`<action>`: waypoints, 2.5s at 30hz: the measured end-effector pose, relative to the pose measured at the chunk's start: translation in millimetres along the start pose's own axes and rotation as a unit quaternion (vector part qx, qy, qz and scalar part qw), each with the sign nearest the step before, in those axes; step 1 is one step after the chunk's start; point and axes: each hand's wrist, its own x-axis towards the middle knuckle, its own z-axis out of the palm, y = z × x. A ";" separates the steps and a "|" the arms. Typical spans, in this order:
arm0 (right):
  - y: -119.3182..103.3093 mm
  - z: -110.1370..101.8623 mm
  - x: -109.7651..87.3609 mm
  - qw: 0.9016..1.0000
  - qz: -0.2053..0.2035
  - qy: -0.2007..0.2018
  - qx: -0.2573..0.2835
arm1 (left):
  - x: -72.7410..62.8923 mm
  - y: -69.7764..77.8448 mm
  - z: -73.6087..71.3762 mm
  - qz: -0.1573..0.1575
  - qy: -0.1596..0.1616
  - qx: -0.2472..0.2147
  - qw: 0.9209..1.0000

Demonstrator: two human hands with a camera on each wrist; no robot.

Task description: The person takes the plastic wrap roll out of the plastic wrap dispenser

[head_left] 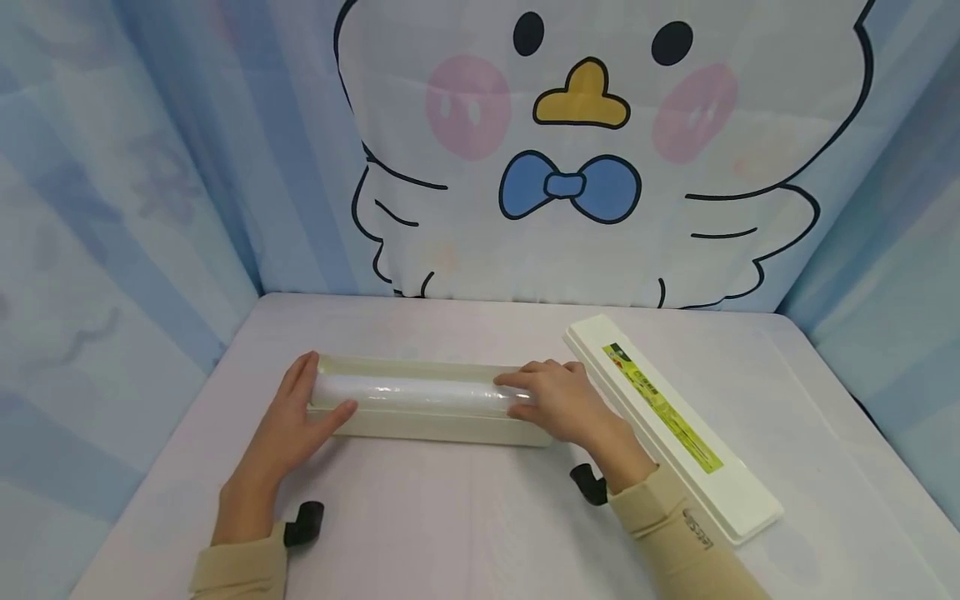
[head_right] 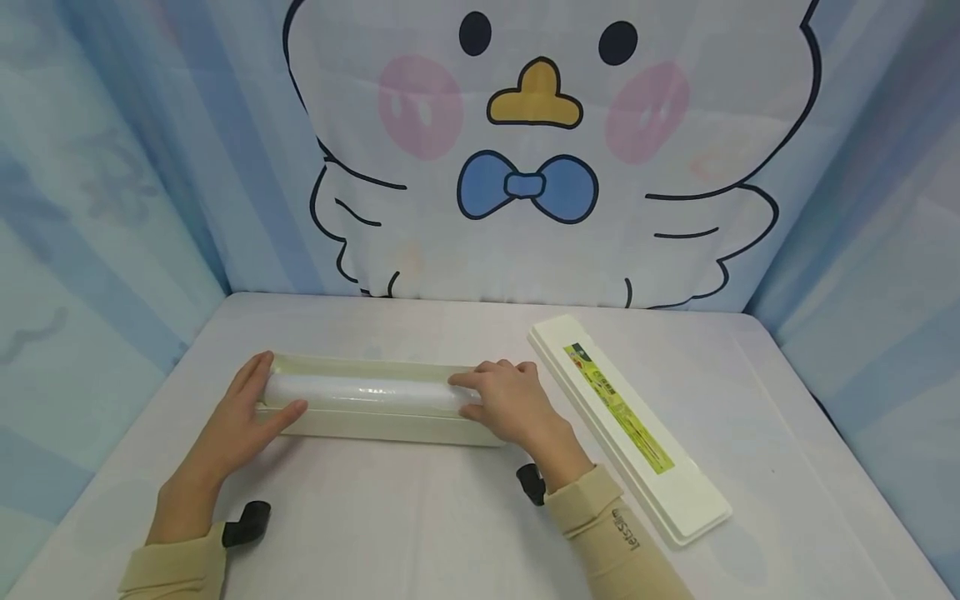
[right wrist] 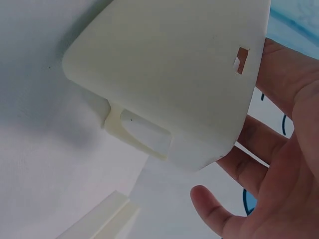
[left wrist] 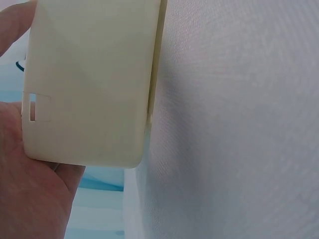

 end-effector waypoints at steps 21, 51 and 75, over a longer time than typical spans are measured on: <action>0.9 0.0 2.8 0.998 -0.031 0.011 -0.049 | -0.8 -0.1 -0.8 0.013 0.002 -0.006 1.000; -4.8 -22.8 2.1 0.992 -0.062 -0.086 0.070 | -1.7 -1.2 -2.3 0.021 0.005 -0.014 1.000; -12.2 -5.2 -0.1 0.986 -0.141 0.075 -0.054 | -2.2 -3.0 -2.1 0.029 0.012 -0.009 0.999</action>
